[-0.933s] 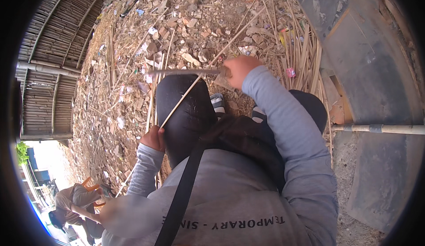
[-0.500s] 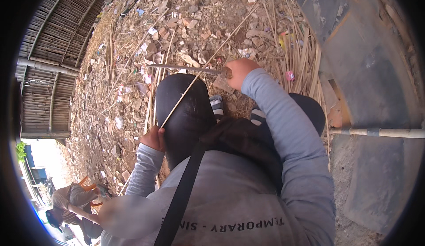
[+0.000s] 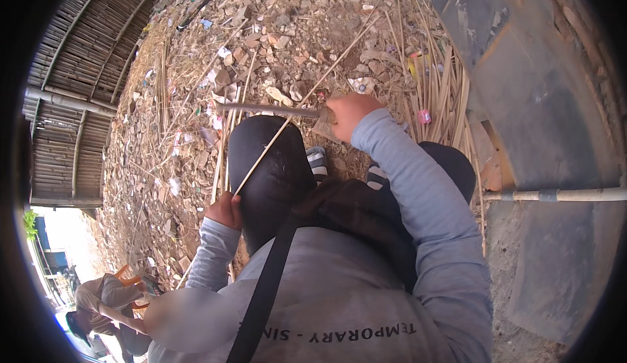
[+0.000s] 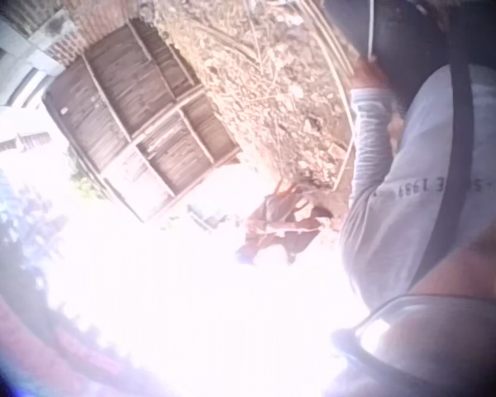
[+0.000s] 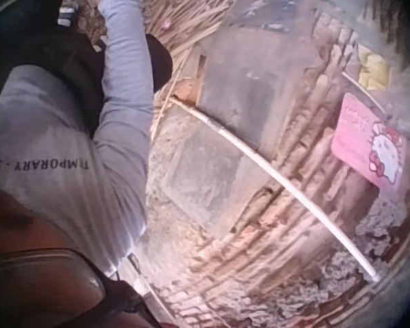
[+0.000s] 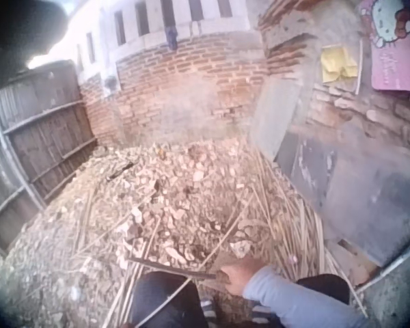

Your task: The person uses a blade to shave thin strips of bamboo held in their hands. They repeatedly pull the blade along the surface of the bamboo strips to smooth or thin them.

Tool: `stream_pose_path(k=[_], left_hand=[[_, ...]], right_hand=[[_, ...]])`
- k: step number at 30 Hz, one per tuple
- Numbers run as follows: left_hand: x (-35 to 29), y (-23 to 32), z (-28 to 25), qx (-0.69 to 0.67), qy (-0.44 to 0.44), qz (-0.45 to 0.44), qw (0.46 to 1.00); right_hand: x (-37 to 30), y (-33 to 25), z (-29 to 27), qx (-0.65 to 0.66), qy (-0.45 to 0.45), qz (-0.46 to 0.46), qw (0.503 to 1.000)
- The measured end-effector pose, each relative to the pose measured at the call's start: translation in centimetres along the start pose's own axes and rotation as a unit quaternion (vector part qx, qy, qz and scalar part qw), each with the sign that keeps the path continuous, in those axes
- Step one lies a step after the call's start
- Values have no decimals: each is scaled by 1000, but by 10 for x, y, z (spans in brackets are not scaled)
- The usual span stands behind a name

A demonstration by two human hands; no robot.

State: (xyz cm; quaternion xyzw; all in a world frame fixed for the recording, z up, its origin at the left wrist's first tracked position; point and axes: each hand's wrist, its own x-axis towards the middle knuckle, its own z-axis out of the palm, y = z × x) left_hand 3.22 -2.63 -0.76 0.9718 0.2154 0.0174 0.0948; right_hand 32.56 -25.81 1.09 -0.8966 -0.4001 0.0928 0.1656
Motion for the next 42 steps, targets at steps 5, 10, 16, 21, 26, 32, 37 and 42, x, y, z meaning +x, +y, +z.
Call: stream_pose_path(k=[5, 10, 16, 21, 26, 32, 37, 42], left_hand=[[7, 2, -2, -44, -2, 13, 999], [-2, -5, 0, -11, -6, 8, 1000], [8, 4, -9, -15, 6, 22, 1000], [0, 0, -8, -16, 10, 17, 1000], [-1, 0, -11, -25, 16, 10, 1000], [-41, -32, -17, -60, 3, 2, 998], [-52, -41, -9, -45, 5, 0, 999], [-58, -40, -2, -63, -22, -38, 997]], right_hand=[[13, 30, 16, 31, 35, 49, 998], [2, -4, -2, 17, -17, 4, 1000], [14, 37, 16, 57, 66, 65, 994], [3, 7, 6, 17, 5, -3, 1000], [9, 42, 11, 71, 100, 58, 991], [-6, 20, -23, -14, 19, -27, 999], [-3, 46, -6, 34, 132, -13, 991], [-8, 2, -8, 23, 30, -71, 997]])
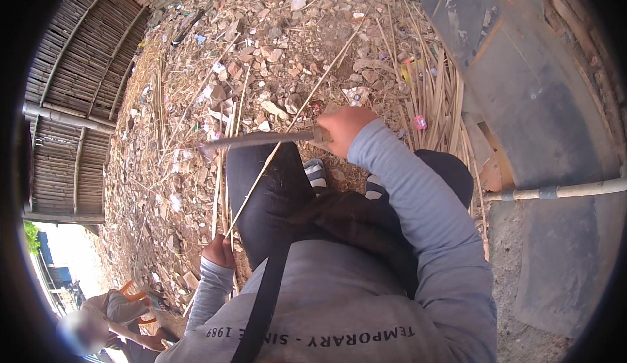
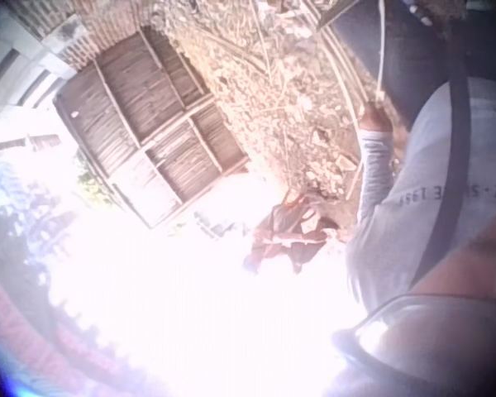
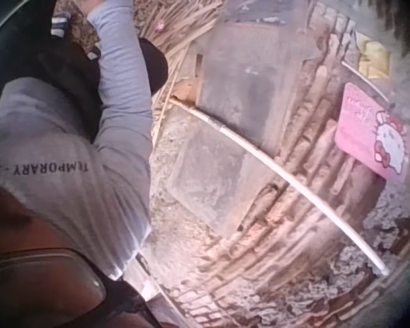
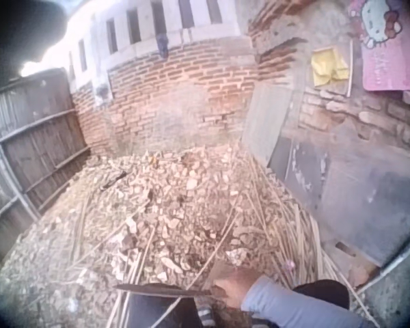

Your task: The person uses a blade to shave thin strips of bamboo held in their hands. They repeatedly pull the blade along the surface of the bamboo strips to smooth or thin them.

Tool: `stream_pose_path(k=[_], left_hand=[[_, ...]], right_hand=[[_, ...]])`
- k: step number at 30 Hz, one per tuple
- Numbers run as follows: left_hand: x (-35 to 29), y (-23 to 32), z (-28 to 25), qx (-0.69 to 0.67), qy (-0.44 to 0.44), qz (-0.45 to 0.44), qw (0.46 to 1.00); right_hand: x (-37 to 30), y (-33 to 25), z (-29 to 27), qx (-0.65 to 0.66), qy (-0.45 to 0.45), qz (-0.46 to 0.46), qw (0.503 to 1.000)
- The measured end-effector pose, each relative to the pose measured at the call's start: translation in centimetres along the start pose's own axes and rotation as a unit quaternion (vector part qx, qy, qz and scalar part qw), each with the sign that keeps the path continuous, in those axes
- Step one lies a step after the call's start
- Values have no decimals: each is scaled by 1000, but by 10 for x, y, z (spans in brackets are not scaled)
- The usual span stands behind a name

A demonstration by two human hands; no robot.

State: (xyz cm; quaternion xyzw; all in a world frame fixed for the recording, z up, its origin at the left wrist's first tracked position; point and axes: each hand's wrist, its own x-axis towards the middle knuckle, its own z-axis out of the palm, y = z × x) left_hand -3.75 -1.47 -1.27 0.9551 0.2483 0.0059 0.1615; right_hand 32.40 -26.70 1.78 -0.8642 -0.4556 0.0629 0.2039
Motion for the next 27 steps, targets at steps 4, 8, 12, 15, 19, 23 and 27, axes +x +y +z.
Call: stream_pose_path(k=[4, 8, 12, 15, 19, 23, 27], left_hand=[[8, 4, -3, -6, 17, 14, 1000], [6, 6, -10, 32, 15, 9, 999], [6, -2, -8, 39, 28, 20, 999], [11, -1, -8, 27, 17, 26, 999], [14, -5, -16, -49, -56, 19, 997], [29, 24, -24, -112, -53, 33, 992], [40, 53, -25, -56, -39, -14, 998]], right_hand=[[7, 29, 22, 51, 31, 67, 996], [8, 27, 8, 8, 18, 104, 994], [3, -14, 3, -103, -6, 43, 994], [2, -5, 4, -49, 19, 42, 998], [4, 3, 9, -46, 23, 10, 999], [2, 6, 19, -21, 39, -5, 999], [0, -4, 8, -61, -21, 7, 998]])
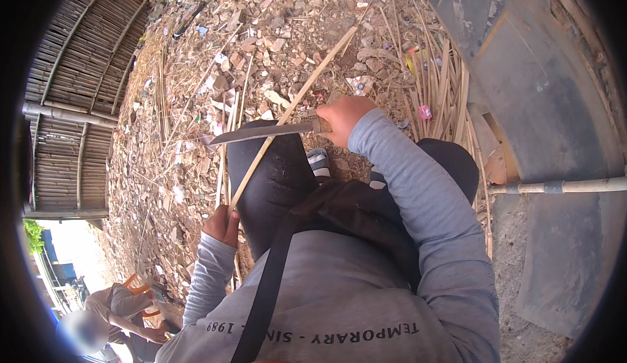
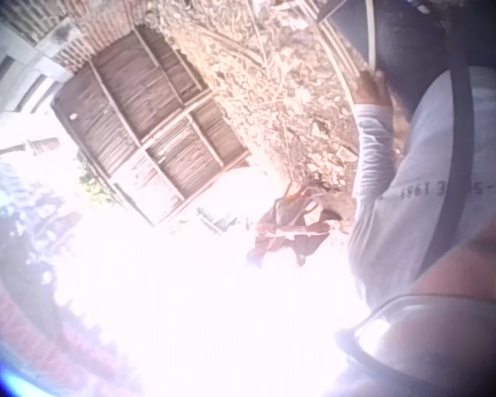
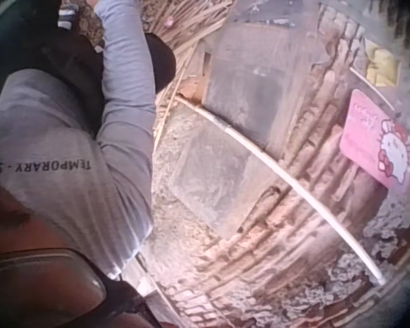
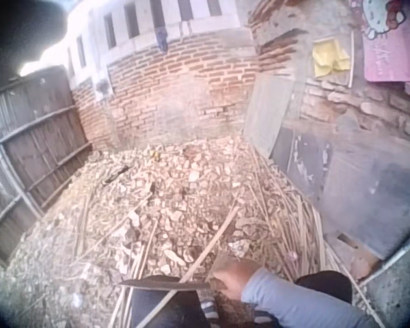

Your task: The person uses a blade to shave thin strips of bamboo held in their hands. They repeatedly pull the blade along the surface of the bamboo strips to smooth or thin them.

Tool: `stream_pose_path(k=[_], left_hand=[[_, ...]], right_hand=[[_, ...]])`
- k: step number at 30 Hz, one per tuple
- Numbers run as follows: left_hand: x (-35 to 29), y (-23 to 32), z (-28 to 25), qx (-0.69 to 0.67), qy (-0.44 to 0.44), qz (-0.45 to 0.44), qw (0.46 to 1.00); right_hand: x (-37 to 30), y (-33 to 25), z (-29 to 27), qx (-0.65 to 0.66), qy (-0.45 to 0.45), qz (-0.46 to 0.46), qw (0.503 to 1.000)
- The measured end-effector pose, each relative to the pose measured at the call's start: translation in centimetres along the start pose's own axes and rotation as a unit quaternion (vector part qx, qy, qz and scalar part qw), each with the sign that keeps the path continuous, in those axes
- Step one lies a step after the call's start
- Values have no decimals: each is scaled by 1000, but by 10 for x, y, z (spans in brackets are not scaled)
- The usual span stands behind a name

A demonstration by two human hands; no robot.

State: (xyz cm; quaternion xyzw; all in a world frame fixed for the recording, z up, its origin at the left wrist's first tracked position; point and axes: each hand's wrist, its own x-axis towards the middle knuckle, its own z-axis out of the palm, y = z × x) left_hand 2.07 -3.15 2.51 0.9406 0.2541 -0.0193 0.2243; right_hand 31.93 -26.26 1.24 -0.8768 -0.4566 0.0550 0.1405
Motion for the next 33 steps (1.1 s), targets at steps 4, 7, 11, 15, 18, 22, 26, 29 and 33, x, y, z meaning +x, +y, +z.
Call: stream_pose_path(k=[4, 7, 11, 15, 18, 22, 26, 29, 33], left_hand=[[3, 0, 1, 22, 36, 21, 999], [2, 0, -2, 22, 33, 15, 999], [-1, 1, -2, -3, 32, 19, 999], [-3, -3, 4, -98, -65, 15, 993], [-4, -13, 14, -162, -91, 7, 983], [0, -22, 21, -185, -94, -11, 978], [4, -22, 28, -106, -69, 13, 992], [0, -22, 32, -108, -54, 4, 993], [0, -23, 27, -140, -65, 5, 988]], right_hand=[[-2, 8, -3, 6, 0, 15, 1000], [-2, 19, 0, 11, 31, 25, 999], [-1, 4, -3, 41, 23, 7, 999], [0, 8, 12, 45, 56, -28, 997], [2, 8, 13, 41, 71, -39, 996], [-1, -1, 13, 39, 64, -39, 996], [7, 23, 15, 91, 69, 17, 993], [6, 15, 2, 52, 63, 60, 995], [4, 6, 3, 58, -2, 15, 998]])
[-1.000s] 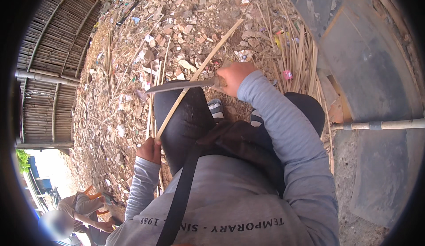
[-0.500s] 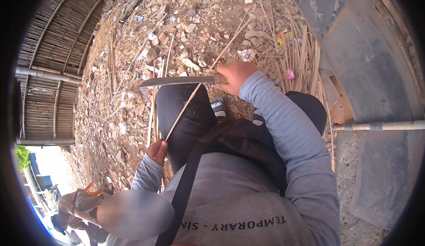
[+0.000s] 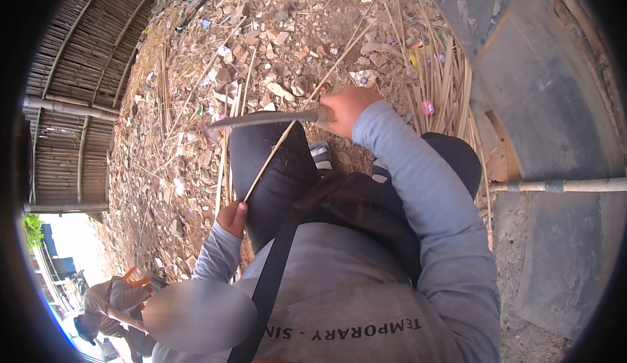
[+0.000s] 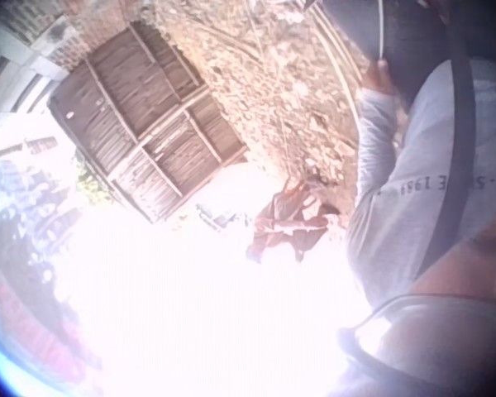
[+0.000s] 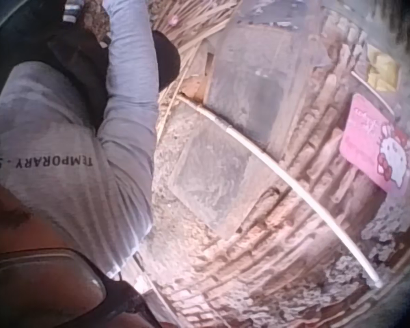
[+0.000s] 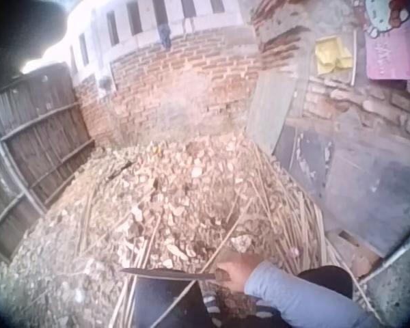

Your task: The person uses a blade to shave thin strips of bamboo held in their hands. They repeatedly pull the blade along the surface of the bamboo strips to smooth or thin them.

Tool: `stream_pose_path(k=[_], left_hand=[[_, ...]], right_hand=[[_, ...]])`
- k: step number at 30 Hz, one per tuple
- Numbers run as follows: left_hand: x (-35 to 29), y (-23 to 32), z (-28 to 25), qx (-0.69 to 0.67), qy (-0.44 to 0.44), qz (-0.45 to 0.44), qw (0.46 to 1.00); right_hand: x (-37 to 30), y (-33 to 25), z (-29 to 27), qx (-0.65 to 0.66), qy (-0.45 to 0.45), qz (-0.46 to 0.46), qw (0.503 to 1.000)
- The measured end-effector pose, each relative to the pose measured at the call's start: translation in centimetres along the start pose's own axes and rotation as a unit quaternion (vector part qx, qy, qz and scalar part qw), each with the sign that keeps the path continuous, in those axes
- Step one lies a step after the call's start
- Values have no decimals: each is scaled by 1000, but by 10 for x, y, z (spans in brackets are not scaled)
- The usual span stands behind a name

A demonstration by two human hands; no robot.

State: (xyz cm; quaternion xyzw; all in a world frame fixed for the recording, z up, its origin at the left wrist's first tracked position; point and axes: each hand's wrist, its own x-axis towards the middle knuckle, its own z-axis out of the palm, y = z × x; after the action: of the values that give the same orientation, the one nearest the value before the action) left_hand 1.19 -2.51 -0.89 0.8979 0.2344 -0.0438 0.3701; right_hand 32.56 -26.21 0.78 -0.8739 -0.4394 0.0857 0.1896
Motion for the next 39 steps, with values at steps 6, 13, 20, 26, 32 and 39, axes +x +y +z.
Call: stream_pose_path(k=[6, 13, 20, 26, 32, 39], left_hand=[[7, -1, -4, -40, -36, -1, 999], [4, 12, 8, 62, 51, 43, 996], [3, 0, 3, 61, 15, 26, 998], [8, 1, -2, 47, -18, 13, 999], [8, -6, 1, -3, -22, 21, 1000], [10, -16, -1, -22, -25, 26, 999]], right_hand=[[7, 9, 13, 75, 87, 28, 993], [4, 29, 9, 18, 14, 91, 996], [-3, -7, 4, 9, 64, 32, 997], [8, 31, 11, 13, 80, 84, 993], [3, 10, -1, 18, 34, 61, 997], [6, 11, -15, 43, 52, 105, 992]])
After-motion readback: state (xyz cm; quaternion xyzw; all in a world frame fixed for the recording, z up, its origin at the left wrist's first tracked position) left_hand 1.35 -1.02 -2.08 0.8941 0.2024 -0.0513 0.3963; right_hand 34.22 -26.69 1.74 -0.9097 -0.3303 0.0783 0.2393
